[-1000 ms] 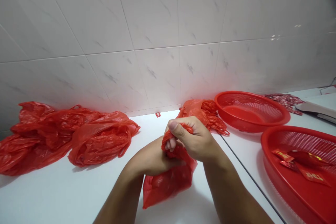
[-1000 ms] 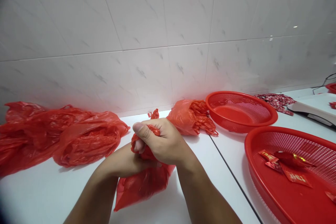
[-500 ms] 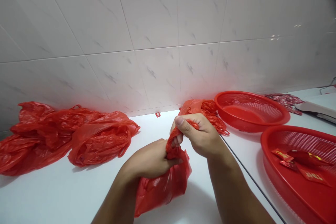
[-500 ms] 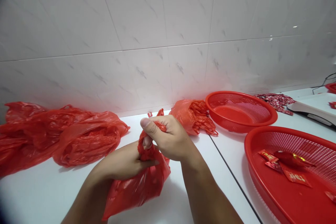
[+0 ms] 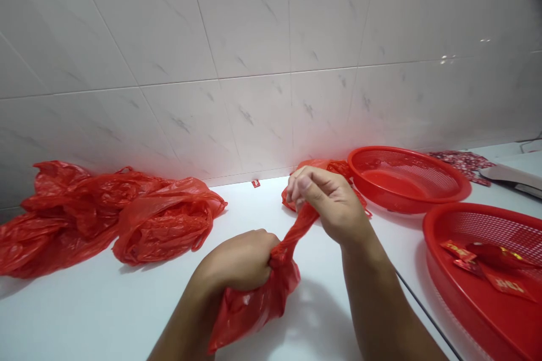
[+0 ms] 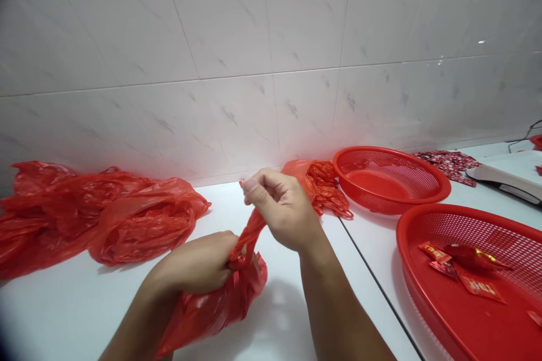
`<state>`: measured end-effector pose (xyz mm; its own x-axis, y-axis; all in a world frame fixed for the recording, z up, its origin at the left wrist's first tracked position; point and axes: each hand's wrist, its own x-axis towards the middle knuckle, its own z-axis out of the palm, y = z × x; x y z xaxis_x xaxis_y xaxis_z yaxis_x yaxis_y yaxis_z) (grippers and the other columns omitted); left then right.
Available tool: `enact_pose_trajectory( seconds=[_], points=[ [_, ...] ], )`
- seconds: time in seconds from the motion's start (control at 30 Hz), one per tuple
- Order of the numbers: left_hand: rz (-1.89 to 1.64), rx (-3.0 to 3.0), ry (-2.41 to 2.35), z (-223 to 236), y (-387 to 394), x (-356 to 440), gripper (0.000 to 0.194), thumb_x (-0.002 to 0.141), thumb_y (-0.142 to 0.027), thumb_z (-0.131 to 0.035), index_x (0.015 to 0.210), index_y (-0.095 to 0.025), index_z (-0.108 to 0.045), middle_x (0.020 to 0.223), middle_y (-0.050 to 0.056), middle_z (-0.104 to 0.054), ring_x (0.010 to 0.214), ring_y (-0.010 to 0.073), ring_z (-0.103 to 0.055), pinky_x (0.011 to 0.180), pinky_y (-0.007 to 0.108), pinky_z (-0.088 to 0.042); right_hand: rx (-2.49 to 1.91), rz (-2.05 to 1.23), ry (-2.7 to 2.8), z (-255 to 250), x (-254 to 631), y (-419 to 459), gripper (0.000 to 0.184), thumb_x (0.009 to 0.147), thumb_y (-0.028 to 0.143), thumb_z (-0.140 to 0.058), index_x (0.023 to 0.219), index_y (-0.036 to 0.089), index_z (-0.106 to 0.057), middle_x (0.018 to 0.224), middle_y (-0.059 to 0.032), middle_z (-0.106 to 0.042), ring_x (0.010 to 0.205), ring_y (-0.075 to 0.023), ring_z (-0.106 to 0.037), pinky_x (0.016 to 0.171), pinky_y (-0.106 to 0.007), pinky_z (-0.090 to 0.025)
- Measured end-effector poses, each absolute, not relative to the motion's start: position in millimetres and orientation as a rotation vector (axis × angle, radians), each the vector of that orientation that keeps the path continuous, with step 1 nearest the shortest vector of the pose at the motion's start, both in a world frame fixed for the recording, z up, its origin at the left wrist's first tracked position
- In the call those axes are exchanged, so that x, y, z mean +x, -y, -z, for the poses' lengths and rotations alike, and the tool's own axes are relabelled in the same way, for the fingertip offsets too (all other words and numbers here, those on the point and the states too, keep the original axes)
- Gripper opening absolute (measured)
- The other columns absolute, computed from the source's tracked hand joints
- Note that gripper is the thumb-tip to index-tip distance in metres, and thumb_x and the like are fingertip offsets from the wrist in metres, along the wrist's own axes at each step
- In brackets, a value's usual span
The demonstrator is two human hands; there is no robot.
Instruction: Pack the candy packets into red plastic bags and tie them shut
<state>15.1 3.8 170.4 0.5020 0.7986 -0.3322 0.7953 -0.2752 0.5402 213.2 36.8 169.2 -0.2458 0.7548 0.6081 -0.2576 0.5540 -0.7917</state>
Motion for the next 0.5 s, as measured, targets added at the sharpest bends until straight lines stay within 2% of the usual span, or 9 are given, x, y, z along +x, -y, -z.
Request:
enact_pose_trajectory(
  seconds=[0.13, 0.23, 0.3, 0.37, 0.5],
  points=[
    [0.189, 2.157, -1.439, -173, -2, 19, 0.015, 0.065, -0.014, -0.058, 0.054, -0.022, -0.051, 0.057, 0.001, -0.057, 0.047, 0.0159, -0.044, 0.044, 0.029, -0.029, -0.541, -1.039, 1.453, -149, 211, -71, 0.049, 0.099, 0.062, -0.061, 0.075, 0.019, -0.064, 0.077, -0.0034, -0.063, 0.069, -0.014, -0.058, 0.063, -0.026, -0.045],
    [0.208, 2.192, -1.43, -173, -1, 21, 0.018, 0.064, -0.013, -0.059, 0.051, -0.022, -0.05, 0.053, 0.001, -0.055, 0.044, 0.0153, -0.041, 0.042, 0.029, -0.026, -0.715, -1.137, 1.492, -108, 190, -107, 0.057, 0.097, 0.07, -0.056, 0.073, 0.018, -0.061, 0.066, -0.0011, -0.06, 0.057, -0.0116, -0.049, 0.055, -0.025, -0.036],
    [0.223, 2.175, -1.413, -174, 0, 21, 0.016, 0.064, -0.011, -0.059, 0.053, -0.023, -0.061, 0.055, 0.001, -0.06, 0.045, 0.0163, -0.045, 0.042, 0.029, -0.028, -0.85, -1.198, 1.557, -70, 168, -125, 0.059, 0.097, 0.071, -0.052, 0.072, 0.018, -0.061, 0.058, 0.0006, -0.056, 0.054, -0.0115, -0.047, 0.054, -0.026, -0.034],
    [0.219, 2.147, -1.393, -175, 1, 21, 0.025, 0.066, -0.01, -0.057, 0.064, -0.026, -0.076, 0.062, 0.001, -0.069, 0.05, 0.0183, -0.054, 0.045, 0.028, -0.034, -0.928, -1.217, 1.584, -32, 145, -134, 0.06, 0.098, 0.068, -0.051, 0.065, 0.018, -0.058, 0.051, 0.002, -0.049, 0.051, -0.0121, -0.044, 0.055, -0.027, -0.033],
    [0.183, 2.118, -1.325, -176, 0, 19, 0.042, 0.07, -0.006, -0.055, 0.081, -0.031, -0.086, 0.078, 0.0, -0.08, 0.065, 0.0205, -0.068, 0.052, 0.027, -0.041, -0.918, -1.22, 1.587, 22, 117, -133, 0.053, 0.092, 0.058, -0.064, 0.061, 0.017, -0.06, 0.06, -0.0015, -0.06, 0.061, -0.0137, -0.051, 0.062, -0.028, -0.036]
  ],
)
